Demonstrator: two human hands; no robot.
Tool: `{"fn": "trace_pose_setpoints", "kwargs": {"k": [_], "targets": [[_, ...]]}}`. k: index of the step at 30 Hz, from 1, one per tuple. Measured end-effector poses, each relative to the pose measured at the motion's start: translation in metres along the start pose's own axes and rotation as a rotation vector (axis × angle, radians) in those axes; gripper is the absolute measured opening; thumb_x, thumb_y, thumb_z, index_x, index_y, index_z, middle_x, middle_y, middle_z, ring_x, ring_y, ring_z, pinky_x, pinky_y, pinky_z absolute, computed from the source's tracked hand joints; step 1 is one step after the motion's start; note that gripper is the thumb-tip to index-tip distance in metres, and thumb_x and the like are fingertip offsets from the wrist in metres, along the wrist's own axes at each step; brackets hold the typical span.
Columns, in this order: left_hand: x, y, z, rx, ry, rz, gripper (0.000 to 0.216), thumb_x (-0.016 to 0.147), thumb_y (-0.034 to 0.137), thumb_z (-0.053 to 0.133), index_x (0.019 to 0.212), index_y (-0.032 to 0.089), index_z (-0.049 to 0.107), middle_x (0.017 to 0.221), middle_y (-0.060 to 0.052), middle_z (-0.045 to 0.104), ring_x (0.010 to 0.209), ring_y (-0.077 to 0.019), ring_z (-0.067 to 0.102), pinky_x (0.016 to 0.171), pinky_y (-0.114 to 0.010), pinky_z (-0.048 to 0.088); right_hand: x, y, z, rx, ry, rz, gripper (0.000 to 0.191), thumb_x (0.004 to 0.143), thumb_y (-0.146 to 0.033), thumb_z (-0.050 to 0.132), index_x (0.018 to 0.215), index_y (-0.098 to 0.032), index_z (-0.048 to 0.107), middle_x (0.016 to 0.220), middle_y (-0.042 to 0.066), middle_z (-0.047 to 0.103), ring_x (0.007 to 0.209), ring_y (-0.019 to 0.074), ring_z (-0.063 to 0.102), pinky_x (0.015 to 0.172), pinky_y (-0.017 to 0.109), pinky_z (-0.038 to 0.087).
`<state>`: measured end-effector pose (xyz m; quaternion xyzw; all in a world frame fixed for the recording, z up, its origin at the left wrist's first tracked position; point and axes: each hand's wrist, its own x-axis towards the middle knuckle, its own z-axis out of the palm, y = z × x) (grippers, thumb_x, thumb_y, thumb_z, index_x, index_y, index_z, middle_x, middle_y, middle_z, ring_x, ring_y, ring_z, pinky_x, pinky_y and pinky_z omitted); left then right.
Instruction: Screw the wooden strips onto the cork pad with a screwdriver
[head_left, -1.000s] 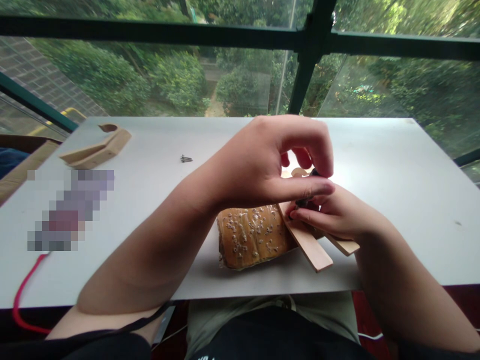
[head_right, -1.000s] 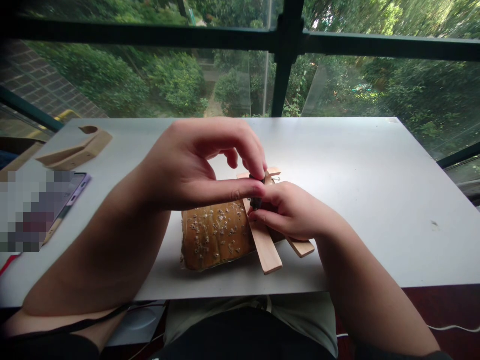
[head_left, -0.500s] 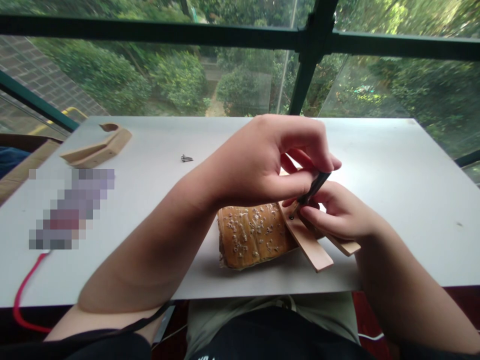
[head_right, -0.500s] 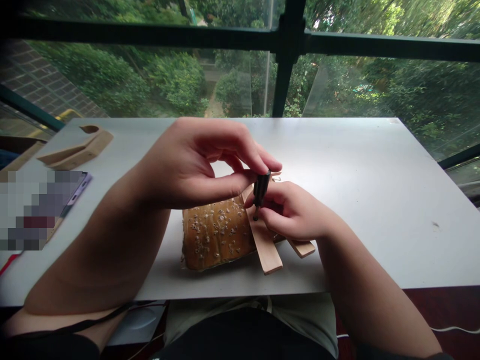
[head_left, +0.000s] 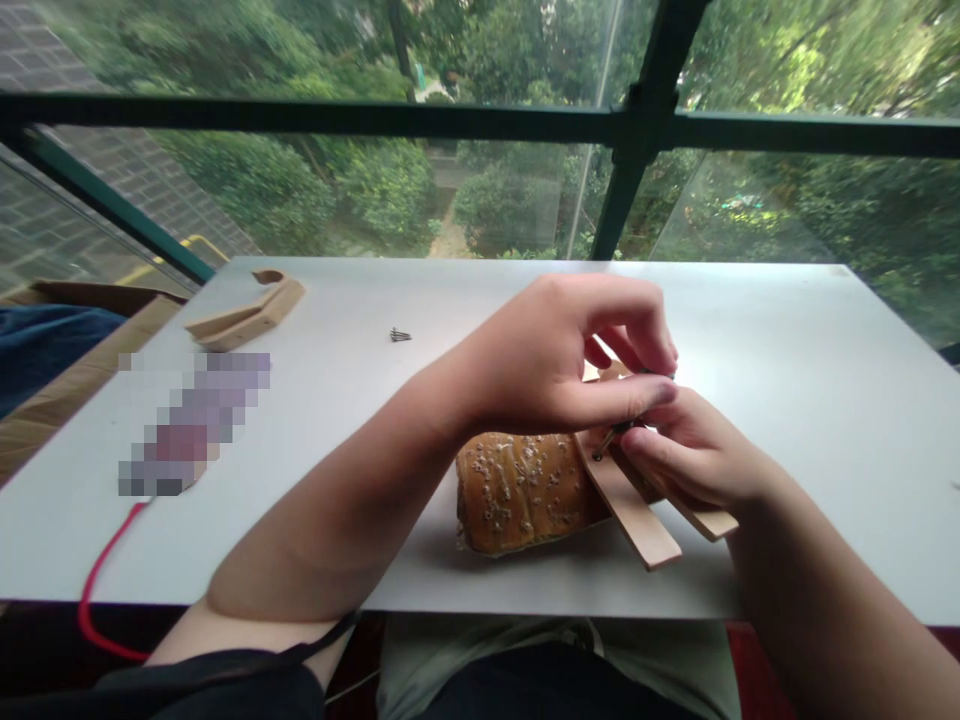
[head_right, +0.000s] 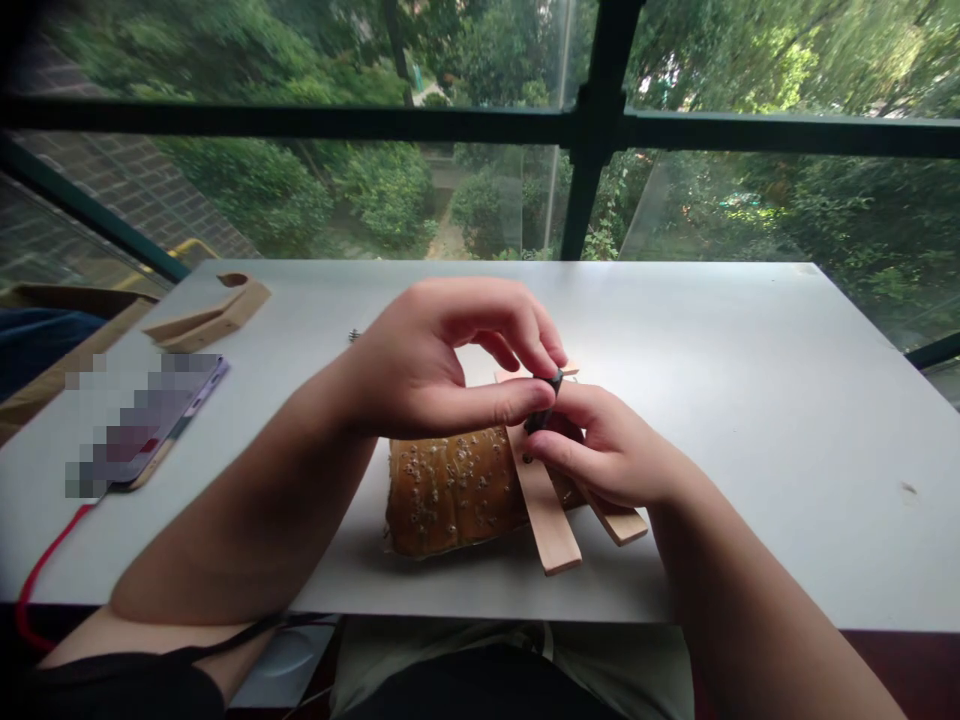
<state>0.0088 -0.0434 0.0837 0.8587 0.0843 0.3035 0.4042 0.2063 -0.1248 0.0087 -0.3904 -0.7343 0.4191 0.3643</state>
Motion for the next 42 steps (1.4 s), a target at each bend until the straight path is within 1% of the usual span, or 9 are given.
{"fn": "trace_pose_setpoints", "kwargs": {"k": [4,8,11,15,18,22,28,33,42], "targets": [[-0.001,0.003,-0.002,0.124,0.029,0.038,0.005,0.081,0.013,0.068,0.082,0.017,0.066,0.092,-0.001,0.074,0.085,-0.0129,0.069,0.069,-0.025,0.055,-0.005,0.001,0.000,0.045,0.061,0.008,0.020,0.091,-0.036,0.059,0.104,-0.023,0.066,0.094,0.007,0.062,0.089,0.0242,0.061,0.076,0.037,0.050],[-0.007,0.009,-0.001,0.169,0.038,0.059,0.003,0.083,0.015,0.066,0.083,0.018,0.066,0.093,-0.002,0.075,0.084,-0.0123,0.069,0.071,-0.026,0.053,-0.008,-0.010,0.001,0.088,0.159,-0.067,0.022,0.092,-0.033,0.060,0.112,-0.025,0.066,0.090,0.005,0.063,0.076,0.0183,0.058,0.068,0.032,0.048],[-0.012,0.012,0.003,0.198,0.067,0.103,0.006,0.084,0.013,0.065,0.085,0.018,0.067,0.096,-0.003,0.075,0.089,-0.0132,0.068,0.081,-0.028,0.054,-0.005,-0.021,0.004,0.123,0.269,-0.115,0.033,0.090,-0.025,0.063,0.123,-0.026,0.062,0.105,0.007,0.065,0.082,0.0178,0.061,0.067,0.030,0.050],[-0.022,0.013,0.006,0.266,0.130,0.206,0.007,0.083,0.016,0.066,0.088,0.020,0.070,0.114,-0.007,0.068,0.109,-0.0189,0.063,0.101,-0.037,0.051,-0.001,-0.030,0.006,0.122,0.272,-0.157,0.042,0.089,-0.016,0.064,0.128,-0.027,0.055,0.107,0.007,0.065,0.088,0.0189,0.064,0.073,0.031,0.053],[-0.041,0.012,0.010,0.337,0.171,0.093,0.024,0.085,0.022,0.064,0.109,0.024,0.068,0.137,-0.010,0.054,0.130,-0.0254,0.052,0.109,-0.044,0.046,-0.003,-0.033,0.000,-0.008,0.247,-0.191,0.044,0.091,-0.014,0.060,0.132,-0.028,0.051,0.106,0.007,0.065,0.088,0.0184,0.064,0.075,0.032,0.053],[-0.084,0.003,0.029,0.334,0.126,-0.085,0.039,0.088,0.034,0.060,0.126,0.024,0.057,0.134,-0.010,0.057,0.130,-0.0253,0.052,0.114,-0.045,0.043,-0.007,-0.039,-0.015,-0.293,0.131,-0.180,0.030,0.090,-0.016,0.059,0.118,-0.027,0.060,0.104,0.007,0.065,0.092,0.0223,0.062,0.079,0.036,0.051],[-0.125,-0.011,0.063,0.485,-0.006,-0.201,0.093,0.066,0.059,0.076,0.145,0.024,0.041,0.148,-0.011,0.047,0.136,-0.0331,0.045,0.118,-0.051,0.036,0.001,-0.052,-0.026,-0.424,-0.007,-0.192,0.022,0.090,-0.020,0.059,0.111,-0.027,0.063,0.099,0.005,0.067,0.084,0.0194,0.062,0.074,0.032,0.050],[-0.113,-0.016,0.057,0.539,-0.082,-0.198,0.089,0.068,0.050,0.076,0.146,0.026,0.040,0.149,-0.009,0.047,0.139,-0.0317,0.042,0.120,-0.051,0.033,0.020,-0.062,-0.023,-0.479,-0.115,-0.152,0.014,0.093,-0.028,0.058,0.104,-0.024,0.064,0.093,0.003,0.068,0.077,0.0149,0.061,0.069,0.027,0.047],[-0.062,-0.030,0.041,0.548,-0.114,-0.167,0.069,0.063,0.025,0.073,0.129,0.025,0.052,0.136,-0.008,0.056,0.129,-0.0290,0.051,0.112,-0.046,0.043,0.049,-0.067,-0.037,-0.688,-0.089,-0.062,0.009,0.089,-0.024,0.054,0.093,-0.020,0.061,0.081,0.002,0.066,0.067,0.0122,0.053,0.061,0.024,0.037]]}}
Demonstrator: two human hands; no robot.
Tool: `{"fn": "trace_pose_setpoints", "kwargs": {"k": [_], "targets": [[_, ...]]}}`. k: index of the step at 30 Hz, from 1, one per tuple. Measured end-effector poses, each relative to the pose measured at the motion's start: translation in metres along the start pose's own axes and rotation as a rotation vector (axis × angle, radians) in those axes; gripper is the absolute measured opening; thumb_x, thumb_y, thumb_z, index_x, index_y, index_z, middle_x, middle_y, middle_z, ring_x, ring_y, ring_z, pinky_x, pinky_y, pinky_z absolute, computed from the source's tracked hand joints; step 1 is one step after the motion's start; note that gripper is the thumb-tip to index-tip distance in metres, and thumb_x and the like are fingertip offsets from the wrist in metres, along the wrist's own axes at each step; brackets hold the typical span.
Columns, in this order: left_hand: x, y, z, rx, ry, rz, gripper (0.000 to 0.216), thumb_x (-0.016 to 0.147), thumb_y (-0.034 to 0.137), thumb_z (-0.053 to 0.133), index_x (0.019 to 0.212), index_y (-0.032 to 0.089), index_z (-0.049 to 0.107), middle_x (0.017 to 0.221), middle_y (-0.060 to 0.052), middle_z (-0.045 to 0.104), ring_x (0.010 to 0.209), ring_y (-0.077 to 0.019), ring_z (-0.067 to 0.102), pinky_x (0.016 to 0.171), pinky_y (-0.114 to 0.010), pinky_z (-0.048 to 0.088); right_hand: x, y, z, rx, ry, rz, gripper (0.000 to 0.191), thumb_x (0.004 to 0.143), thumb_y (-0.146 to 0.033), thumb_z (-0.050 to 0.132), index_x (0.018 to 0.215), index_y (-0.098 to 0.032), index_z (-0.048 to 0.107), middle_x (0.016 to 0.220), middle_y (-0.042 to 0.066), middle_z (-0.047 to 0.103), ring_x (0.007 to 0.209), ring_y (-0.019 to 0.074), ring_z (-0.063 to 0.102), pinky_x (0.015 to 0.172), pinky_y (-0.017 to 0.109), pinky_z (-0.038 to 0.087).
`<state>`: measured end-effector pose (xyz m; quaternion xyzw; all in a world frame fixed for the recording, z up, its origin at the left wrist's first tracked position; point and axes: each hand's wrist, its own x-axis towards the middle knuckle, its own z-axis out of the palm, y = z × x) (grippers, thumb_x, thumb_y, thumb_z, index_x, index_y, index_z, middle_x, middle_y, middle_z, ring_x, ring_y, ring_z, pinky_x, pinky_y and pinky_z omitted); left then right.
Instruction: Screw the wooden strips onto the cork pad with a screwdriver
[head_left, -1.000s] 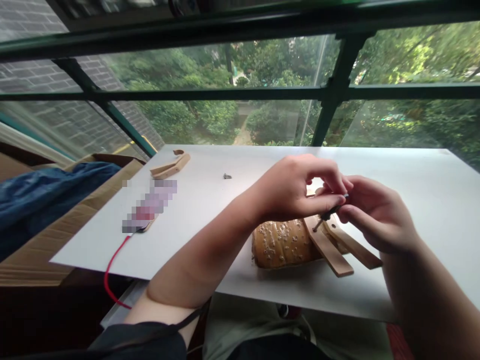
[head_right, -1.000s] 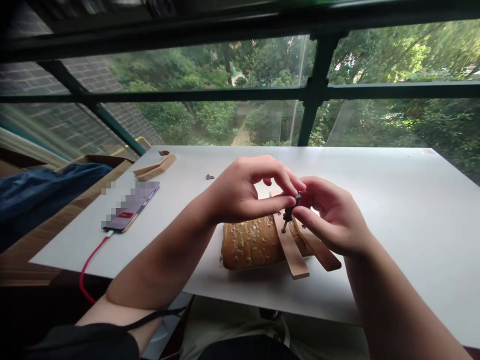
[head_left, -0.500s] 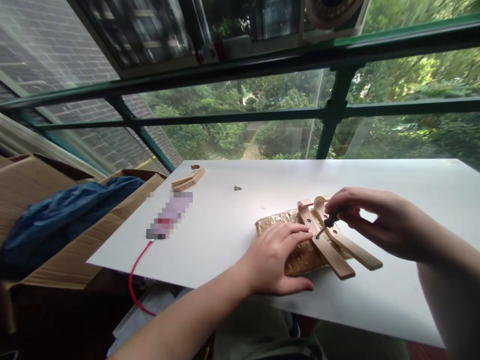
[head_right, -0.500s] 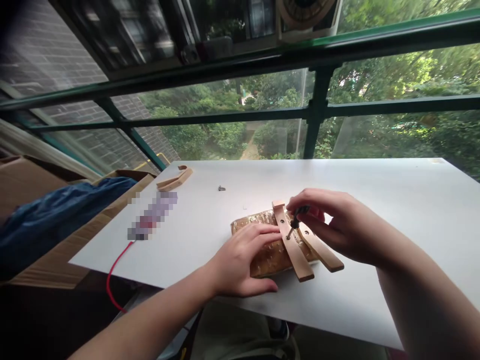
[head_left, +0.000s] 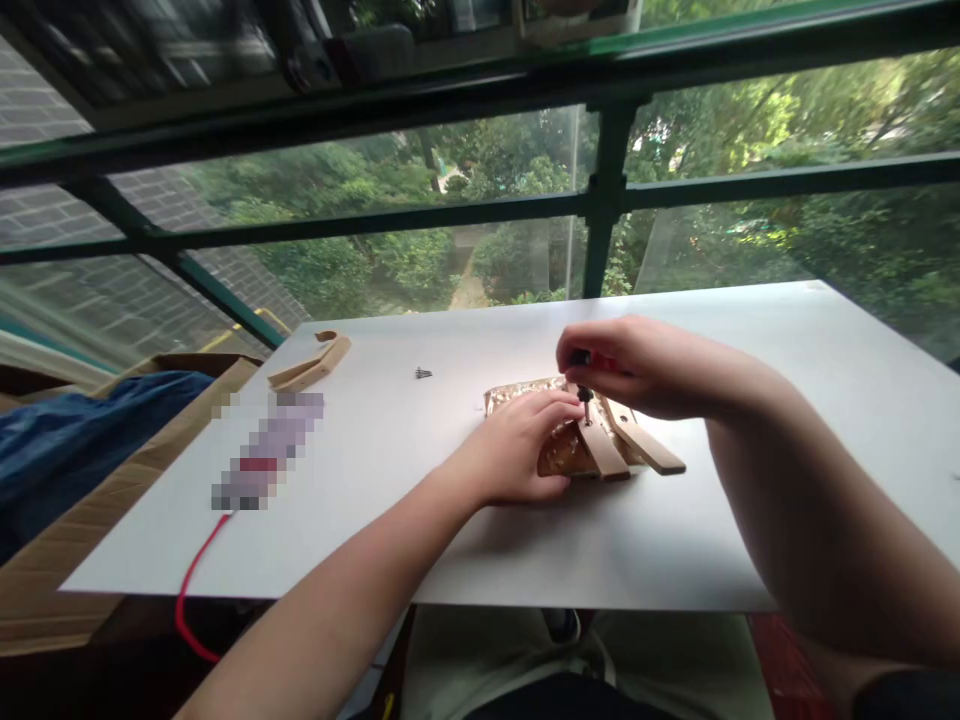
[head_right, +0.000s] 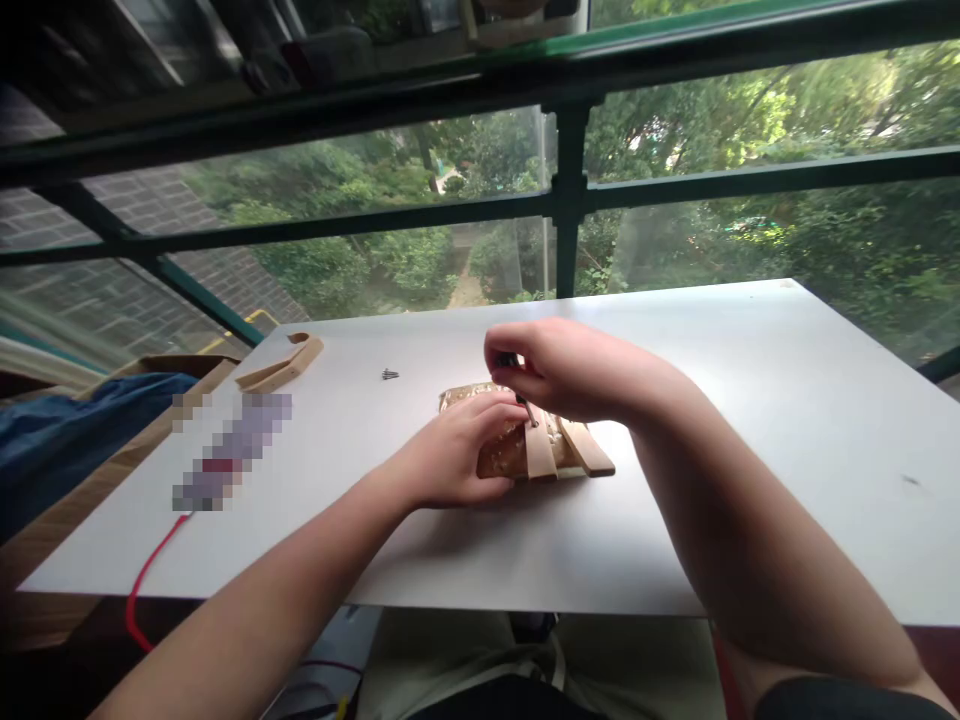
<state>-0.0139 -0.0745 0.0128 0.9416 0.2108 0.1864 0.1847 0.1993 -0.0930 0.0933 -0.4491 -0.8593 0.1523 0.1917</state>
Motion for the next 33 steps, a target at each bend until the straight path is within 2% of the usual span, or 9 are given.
{"fn": "trace_pose_setpoints", "kwargs": {"k": [2,3,6,9,14,23,26,29,33], "targets": [[0.015,-0.003,-0.002,0.014,0.001,-0.007,0.066,0.063,0.025,0.074,0.126,0.025,0.054,0.131,-0.007,0.057,0.124,-0.0286,0.054,0.107,-0.045,0.046,0.004,0.005,-0.002,-0.023,0.031,0.063,0.021,0.090,-0.025,0.051,0.110,-0.021,0.057,0.084,0.002,0.066,0.067,0.0128,0.053,0.062,0.024,0.037],[0.022,-0.004,-0.003,0.019,-0.004,-0.014,0.062,0.064,0.027,0.075,0.123,0.025,0.055,0.128,-0.007,0.059,0.120,-0.0279,0.055,0.104,-0.044,0.047,0.006,0.008,-0.003,-0.028,0.037,0.074,0.021,0.091,-0.025,0.049,0.111,-0.021,0.056,0.085,0.003,0.066,0.068,0.0130,0.053,0.062,0.024,0.036],[0.041,-0.008,-0.003,0.035,-0.007,-0.061,0.043,0.069,0.041,0.074,0.105,0.024,0.060,0.112,-0.006,0.063,0.106,-0.0263,0.059,0.092,-0.041,0.050,0.007,0.018,-0.006,-0.032,0.052,0.053,0.013,0.090,-0.021,0.045,0.096,-0.019,0.056,0.084,0.003,0.065,0.070,0.0130,0.052,0.062,0.024,0.034],[0.051,-0.013,0.004,0.062,0.038,-0.094,0.037,0.072,0.050,0.071,0.093,0.022,0.059,0.104,-0.006,0.061,0.098,-0.0254,0.057,0.085,-0.039,0.050,0.003,0.025,-0.010,-0.022,0.045,0.030,0.009,0.089,-0.018,0.046,0.083,-0.018,0.053,0.077,0.001,0.061,0.066,0.0114,0.047,0.059,0.024,0.030],[0.049,-0.020,0.017,0.064,0.112,-0.067,0.024,0.076,0.038,0.067,0.091,0.022,0.058,0.106,-0.006,0.060,0.099,-0.0232,0.055,0.089,-0.039,0.046,-0.003,0.028,-0.016,-0.020,0.005,0.017,0.013,0.090,-0.020,0.047,0.077,-0.019,0.050,0.071,-0.001,0.058,0.061,0.0098,0.043,0.057,0.025,0.027],[0.047,-0.024,0.014,0.018,0.099,-0.040,0.022,0.076,0.036,0.068,0.091,0.022,0.058,0.107,-0.007,0.060,0.104,-0.0253,0.053,0.092,-0.040,0.046,0.007,0.027,-0.010,-0.033,0.059,0.026,0.019,0.093,-0.025,0.047,0.075,-0.019,0.050,0.068,-0.001,0.055,0.059,0.0105,0.040,0.057,0.027,0.025],[0.046,-0.025,0.010,0.001,0.066,0.002,0.029,0.075,0.032,0.067,0.101,0.023,0.060,0.117,-0.009,0.059,0.111,-0.0278,0.051,0.097,-0.042,0.045,0.005,0.023,-0.012,0.016,0.011,0.020,0.009,0.088,-0.017,0.048,0.085,-0.018,0.056,0.077,0.002,0.061,0.066,0.0126,0.048,0.060,0.026,0.030],[0.046,-0.025,0.006,-0.011,0.029,0.027,0.033,0.074,0.029,0.065,0.107,0.023,0.060,0.121,-0.009,0.058,0.116,-0.0286,0.050,0.101,-0.044,0.044,-0.001,0.019,-0.015,0.056,-0.052,0.031,0.020,0.084,-0.011,0.046,0.098,-0.019,0.059,0.089,0.003,0.066,0.074,0.0146,0.054,0.063,0.026,0.036],[0.045,-0.025,0.002,-0.028,0.018,0.023,0.025,0.076,0.030,0.064,0.101,0.022,0.062,0.121,-0.008,0.060,0.116,-0.0269,0.052,0.103,-0.043,0.044,-0.008,0.021,-0.019,0.032,-0.058,0.070,0.022,0.089,-0.017,0.047,0.107,-0.021,0.058,0.089,0.002,0.067,0.072,0.0144,0.056,0.062,0.025,0.037]]}}
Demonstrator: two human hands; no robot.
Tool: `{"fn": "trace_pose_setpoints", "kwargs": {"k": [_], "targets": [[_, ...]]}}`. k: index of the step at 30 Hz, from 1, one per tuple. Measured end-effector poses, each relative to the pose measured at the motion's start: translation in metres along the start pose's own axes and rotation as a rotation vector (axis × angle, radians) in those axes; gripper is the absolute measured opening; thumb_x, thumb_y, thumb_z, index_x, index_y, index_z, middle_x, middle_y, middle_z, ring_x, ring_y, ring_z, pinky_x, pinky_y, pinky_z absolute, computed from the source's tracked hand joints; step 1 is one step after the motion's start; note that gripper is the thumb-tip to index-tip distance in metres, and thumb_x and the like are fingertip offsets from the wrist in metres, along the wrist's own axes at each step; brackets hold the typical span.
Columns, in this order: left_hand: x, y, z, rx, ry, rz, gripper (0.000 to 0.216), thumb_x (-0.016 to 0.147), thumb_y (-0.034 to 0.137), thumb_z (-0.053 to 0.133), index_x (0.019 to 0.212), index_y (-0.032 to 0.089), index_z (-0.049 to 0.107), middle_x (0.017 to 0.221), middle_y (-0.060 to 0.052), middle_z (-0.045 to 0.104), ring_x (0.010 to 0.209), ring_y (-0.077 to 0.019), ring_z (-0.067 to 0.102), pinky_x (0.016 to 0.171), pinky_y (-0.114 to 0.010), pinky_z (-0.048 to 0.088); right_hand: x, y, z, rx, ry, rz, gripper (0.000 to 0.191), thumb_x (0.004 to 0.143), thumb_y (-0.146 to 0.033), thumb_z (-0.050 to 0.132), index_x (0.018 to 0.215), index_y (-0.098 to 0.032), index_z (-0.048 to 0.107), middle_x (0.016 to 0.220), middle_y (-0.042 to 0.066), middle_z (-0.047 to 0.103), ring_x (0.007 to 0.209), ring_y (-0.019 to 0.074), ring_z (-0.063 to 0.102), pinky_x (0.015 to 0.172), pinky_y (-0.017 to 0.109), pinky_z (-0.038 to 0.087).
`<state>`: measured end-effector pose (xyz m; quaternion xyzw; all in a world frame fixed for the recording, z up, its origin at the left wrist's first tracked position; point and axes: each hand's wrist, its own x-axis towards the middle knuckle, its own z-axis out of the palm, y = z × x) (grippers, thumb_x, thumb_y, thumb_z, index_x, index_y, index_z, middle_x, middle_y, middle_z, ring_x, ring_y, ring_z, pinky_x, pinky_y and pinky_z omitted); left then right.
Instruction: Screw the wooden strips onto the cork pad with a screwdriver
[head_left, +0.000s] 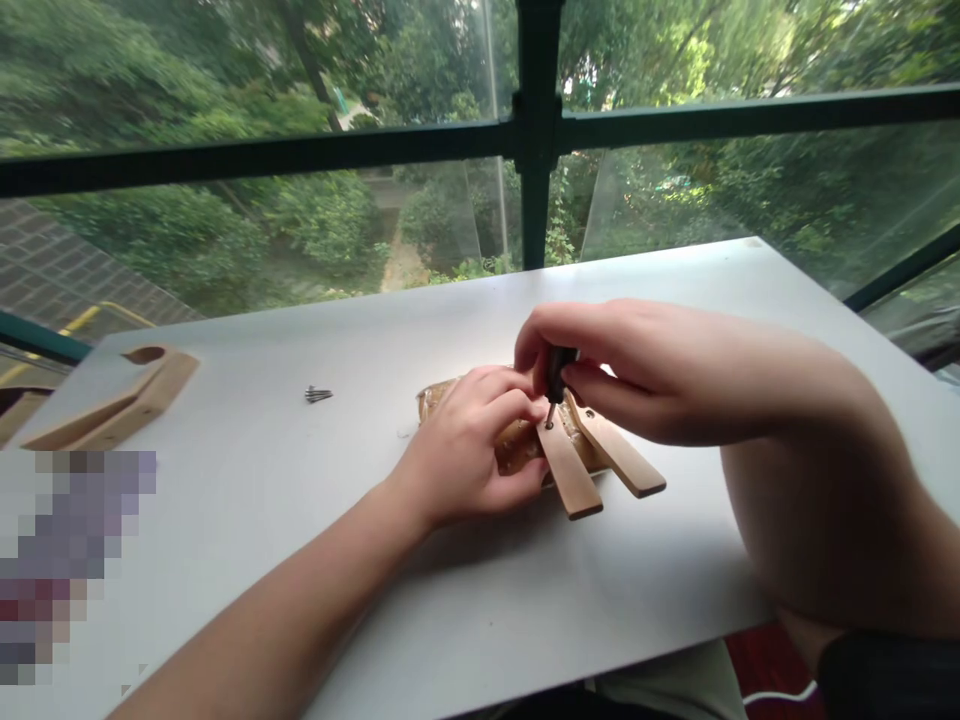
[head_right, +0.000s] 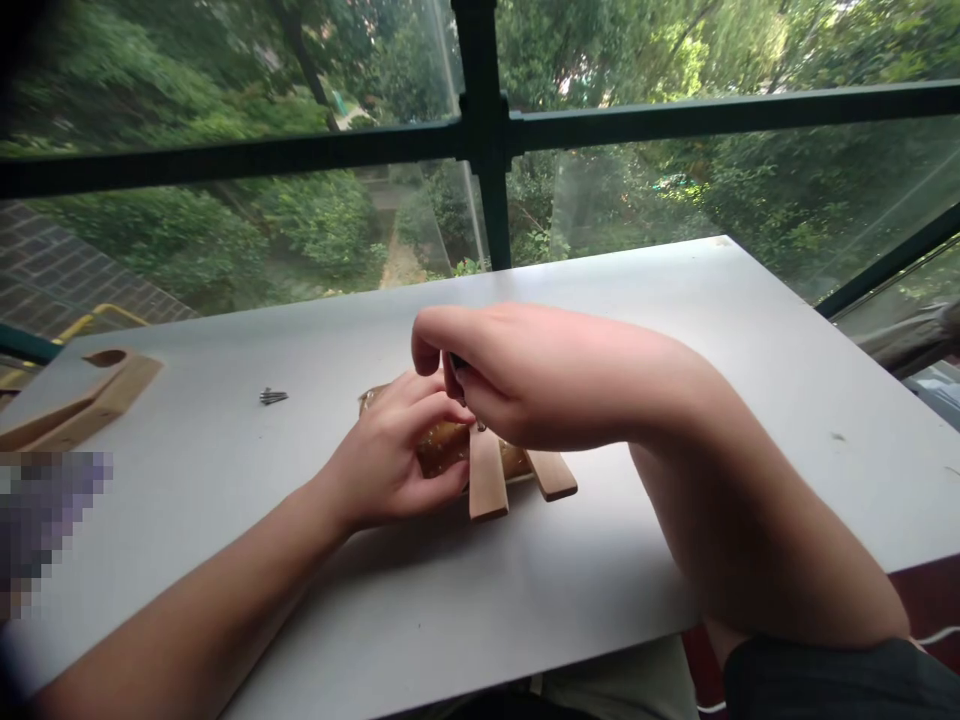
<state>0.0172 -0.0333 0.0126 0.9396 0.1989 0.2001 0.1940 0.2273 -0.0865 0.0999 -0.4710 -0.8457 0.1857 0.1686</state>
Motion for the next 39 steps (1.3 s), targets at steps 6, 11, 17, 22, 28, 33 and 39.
{"fn": "trace_pose_setpoints", "kwargs": {"k": [6,11,17,22,28,33,39], "targets": [[-0.003,-0.005,0.008,-0.019,0.065,0.016,0.027,0.075,0.031,0.066,0.101,0.023,0.061,0.123,-0.009,0.060,0.117,-0.0268,0.053,0.105,-0.043,0.043,-0.003,0.006,-0.002,-0.051,0.030,-0.016,0.014,0.092,-0.027,0.053,0.104,-0.022,0.058,0.083,0.000,0.065,0.065,0.0121,0.053,0.058,0.024,0.033],[-0.004,-0.007,0.010,-0.023,0.084,0.035,0.029,0.075,0.029,0.066,0.102,0.022,0.061,0.120,-0.008,0.060,0.115,-0.0262,0.054,0.102,-0.042,0.045,0.006,0.003,0.000,-0.083,0.013,-0.029,0.014,0.091,-0.030,0.055,0.081,-0.020,0.056,0.067,-0.002,0.057,0.059,0.0102,0.044,0.055,0.025,0.028],[-0.003,-0.007,0.009,-0.006,0.081,0.033,0.027,0.076,0.030,0.064,0.101,0.021,0.062,0.116,-0.008,0.060,0.113,-0.0247,0.053,0.100,-0.040,0.045,0.011,0.001,0.003,-0.056,0.030,-0.010,0.020,0.092,-0.028,0.052,0.074,-0.019,0.051,0.064,-0.002,0.053,0.058,0.0096,0.040,0.055,0.026,0.025],[-0.002,-0.007,0.009,0.000,0.049,0.026,0.027,0.075,0.029,0.064,0.100,0.020,0.059,0.122,-0.008,0.058,0.117,-0.0244,0.052,0.104,-0.039,0.043,0.011,0.004,0.006,-0.099,0.112,0.053,0.011,0.089,-0.027,0.055,0.083,-0.019,0.061,0.067,-0.002,0.057,0.059,0.0098,0.042,0.056,0.026,0.026],[-0.003,-0.007,0.009,-0.010,0.053,-0.023,0.035,0.076,0.033,0.064,0.106,0.021,0.054,0.125,-0.008,0.057,0.116,-0.0247,0.053,0.101,-0.039,0.043,0.006,-0.003,0.000,-0.088,0.045,0.073,0.014,0.091,-0.023,0.049,0.086,-0.018,0.061,0.075,0.001,0.062,0.066,0.0130,0.050,0.060,0.027,0.033],[-0.005,-0.007,0.010,-0.034,0.074,-0.059,0.058,0.073,0.036,0.067,0.125,0.021,0.044,0.124,-0.007,0.058,0.114,-0.0242,0.055,0.100,-0.038,0.044,0.000,-0.005,-0.004,-0.002,-0.021,0.062,0.022,0.095,-0.021,0.042,0.110,-0.021,0.059,0.093,0.003,0.067,0.078,0.0151,0.058,0.067,0.027,0.040],[-0.005,-0.007,0.010,-0.058,0.062,-0.073,0.062,0.074,0.036,0.065,0.129,0.022,0.041,0.127,-0.006,0.056,0.117,-0.0238,0.054,0.102,-0.038,0.044,0.000,0.001,-0.002,-0.087,0.057,0.093,0.016,0.095,-0.035,0.050,0.105,-0.024,0.056,0.080,-0.002,0.066,0.064,0.0117,0.054,0.057,0.024,0.037]]}}
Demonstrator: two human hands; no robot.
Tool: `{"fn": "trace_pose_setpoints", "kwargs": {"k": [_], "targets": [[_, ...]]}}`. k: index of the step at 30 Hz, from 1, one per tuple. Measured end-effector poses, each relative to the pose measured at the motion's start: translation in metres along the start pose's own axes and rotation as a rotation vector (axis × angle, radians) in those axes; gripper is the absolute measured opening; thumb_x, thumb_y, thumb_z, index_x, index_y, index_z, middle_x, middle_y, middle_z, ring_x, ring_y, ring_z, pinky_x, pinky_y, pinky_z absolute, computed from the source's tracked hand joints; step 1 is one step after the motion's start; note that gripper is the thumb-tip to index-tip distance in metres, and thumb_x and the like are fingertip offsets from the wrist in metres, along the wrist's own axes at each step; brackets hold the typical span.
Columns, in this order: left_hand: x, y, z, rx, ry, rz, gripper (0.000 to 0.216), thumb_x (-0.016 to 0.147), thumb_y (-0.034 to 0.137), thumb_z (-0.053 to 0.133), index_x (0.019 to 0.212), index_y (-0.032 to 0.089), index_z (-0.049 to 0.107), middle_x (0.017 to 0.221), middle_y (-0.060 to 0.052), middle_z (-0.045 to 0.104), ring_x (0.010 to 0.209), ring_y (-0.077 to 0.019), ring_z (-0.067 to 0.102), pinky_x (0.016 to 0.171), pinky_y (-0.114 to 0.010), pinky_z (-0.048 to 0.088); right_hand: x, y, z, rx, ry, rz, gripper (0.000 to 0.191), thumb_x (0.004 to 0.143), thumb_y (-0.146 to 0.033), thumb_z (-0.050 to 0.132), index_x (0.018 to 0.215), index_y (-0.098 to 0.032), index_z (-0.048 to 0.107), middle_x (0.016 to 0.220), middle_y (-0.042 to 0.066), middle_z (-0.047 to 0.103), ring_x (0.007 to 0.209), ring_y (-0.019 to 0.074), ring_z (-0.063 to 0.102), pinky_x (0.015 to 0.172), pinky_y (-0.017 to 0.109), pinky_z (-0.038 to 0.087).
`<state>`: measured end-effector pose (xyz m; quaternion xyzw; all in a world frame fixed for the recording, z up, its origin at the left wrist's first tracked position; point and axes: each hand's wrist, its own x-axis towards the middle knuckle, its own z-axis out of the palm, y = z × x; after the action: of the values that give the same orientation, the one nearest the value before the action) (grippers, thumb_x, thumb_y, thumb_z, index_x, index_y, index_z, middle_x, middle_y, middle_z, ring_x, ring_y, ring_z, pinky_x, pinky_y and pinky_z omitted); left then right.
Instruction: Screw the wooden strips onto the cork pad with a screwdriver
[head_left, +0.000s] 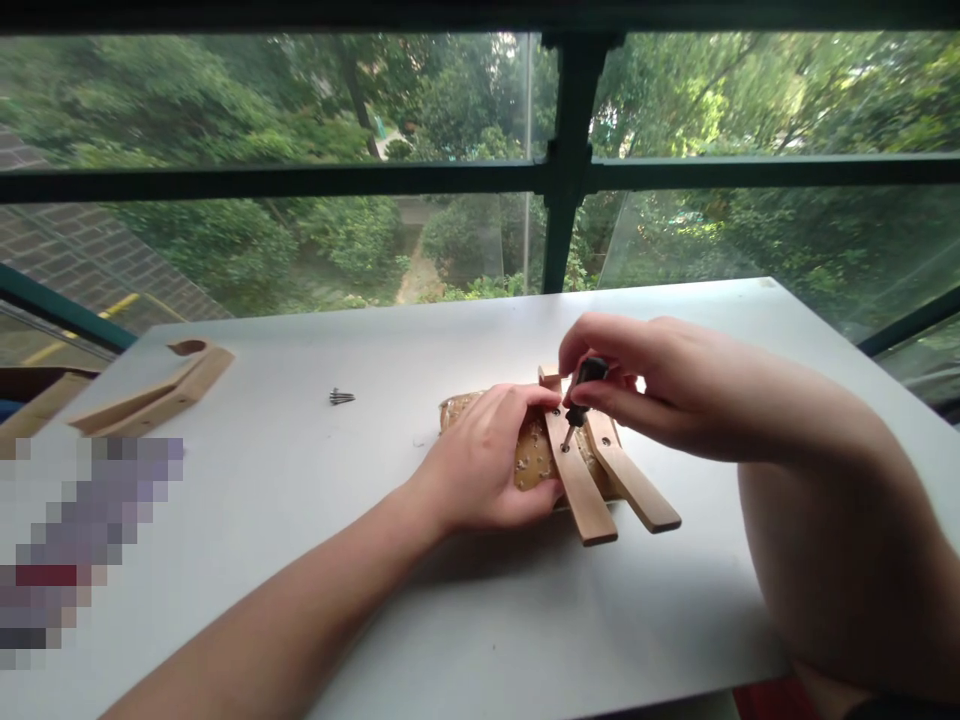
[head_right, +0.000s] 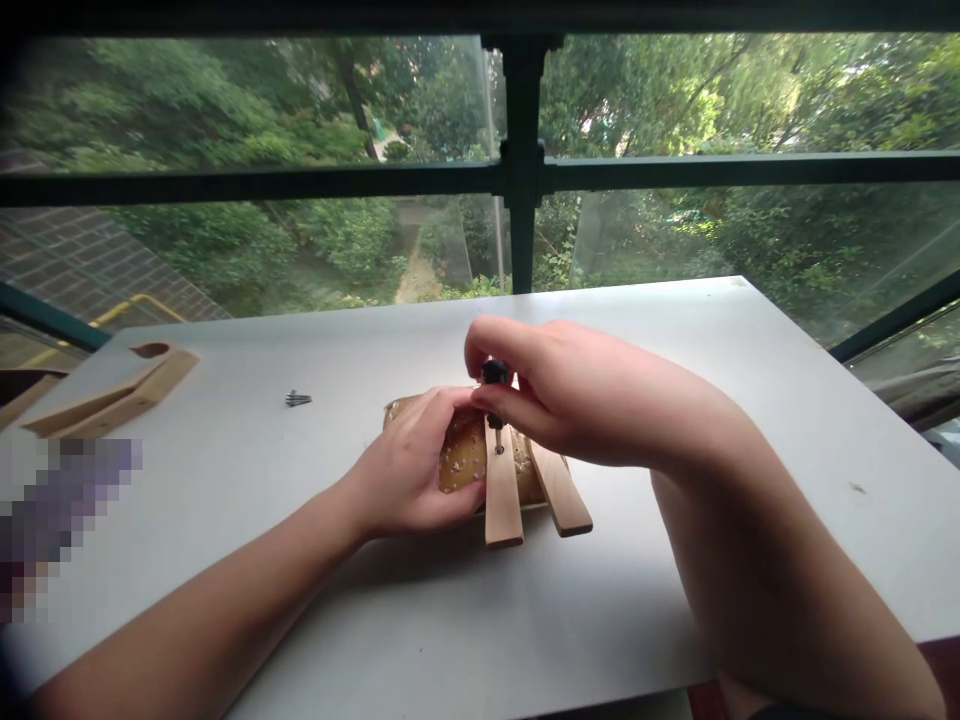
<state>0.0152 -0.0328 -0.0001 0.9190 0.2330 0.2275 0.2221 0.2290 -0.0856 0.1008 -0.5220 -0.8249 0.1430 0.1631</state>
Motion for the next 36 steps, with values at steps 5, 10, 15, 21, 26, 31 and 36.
{"fn": "trace_pose_setpoints", "kwargs": {"k": [5,10,15,21,26,31,36], "targets": [[0.001,-0.001,0.001,0.000,0.001,0.004,0.060,0.074,0.038,0.066,0.127,0.023,0.043,0.124,-0.006,0.057,0.115,-0.0251,0.055,0.100,-0.039,0.044,0.004,-0.002,0.002,-0.043,0.002,-0.044,0.026,0.094,-0.041,0.053,0.077,-0.021,0.052,0.058,-0.005,0.051,0.052,0.0086,0.039,0.050,0.024,0.029],[0.001,-0.003,0.001,-0.008,0.001,0.021,0.061,0.073,0.037,0.067,0.127,0.022,0.044,0.123,-0.006,0.058,0.114,-0.0251,0.055,0.101,-0.039,0.044,0.005,-0.002,0.005,-0.133,0.047,0.070,0.036,0.095,-0.040,0.048,0.066,-0.020,0.043,0.052,-0.004,0.042,0.050,0.0095,0.033,0.048,0.027,0.023],[0.001,-0.003,0.001,-0.021,0.014,0.021,0.062,0.071,0.035,0.068,0.127,0.022,0.045,0.124,-0.006,0.057,0.115,-0.0249,0.055,0.102,-0.039,0.044,0.010,-0.001,0.012,-0.131,0.106,0.044,0.024,0.094,-0.030,0.048,0.073,-0.020,0.053,0.066,-0.001,0.056,0.058,0.0107,0.043,0.056,0.027,0.029],[0.002,-0.003,0.001,0.009,-0.001,0.011,0.059,0.073,0.039,0.066,0.125,0.021,0.046,0.121,-0.008,0.058,0.112,-0.0269,0.055,0.098,-0.041,0.046,0.012,-0.003,0.016,0.052,0.079,-0.158,0.007,0.091,-0.019,0.051,0.092,-0.020,0.059,0.080,-0.001,0.062,0.067,0.0109,0.050,0.061,0.024,0.036],[0.001,-0.002,0.001,0.008,0.007,0.028,0.052,0.074,0.038,0.065,0.120,0.022,0.047,0.119,-0.008,0.058,0.111,-0.0269,0.056,0.098,-0.041,0.045,0.000,-0.010,0.004,0.175,-0.105,-0.108,0.019,0.087,-0.011,0.049,0.103,-0.020,0.053,0.092,0.003,0.065,0.075,0.0149,0.056,0.065,0.027,0.042],[0.002,0.000,-0.002,-0.009,0.004,0.027,0.055,0.073,0.034,0.067,0.122,0.022,0.046,0.120,-0.008,0.059,0.111,-0.0263,0.056,0.098,-0.041,0.046,-0.007,-0.003,-0.001,0.091,-0.027,-0.003,0.018,0.093,-0.019,0.047,0.111,-0.022,0.049,0.093,0.004,0.067,0.074,0.0158,0.060,0.064,0.028,0.043],[0.003,0.002,-0.006,-0.002,-0.042,0.019,0.055,0.075,0.035,0.066,0.124,0.022,0.045,0.123,-0.009,0.059,0.113,-0.0271,0.056,0.099,-0.041,0.046,-0.004,0.003,0.000,0.009,0.007,-0.015,0.013,0.094,-0.026,0.050,0.106,-0.021,0.051,0.087,0.002,0.065,0.069,0.0133,0.055,0.059,0.026,0.037]]}}
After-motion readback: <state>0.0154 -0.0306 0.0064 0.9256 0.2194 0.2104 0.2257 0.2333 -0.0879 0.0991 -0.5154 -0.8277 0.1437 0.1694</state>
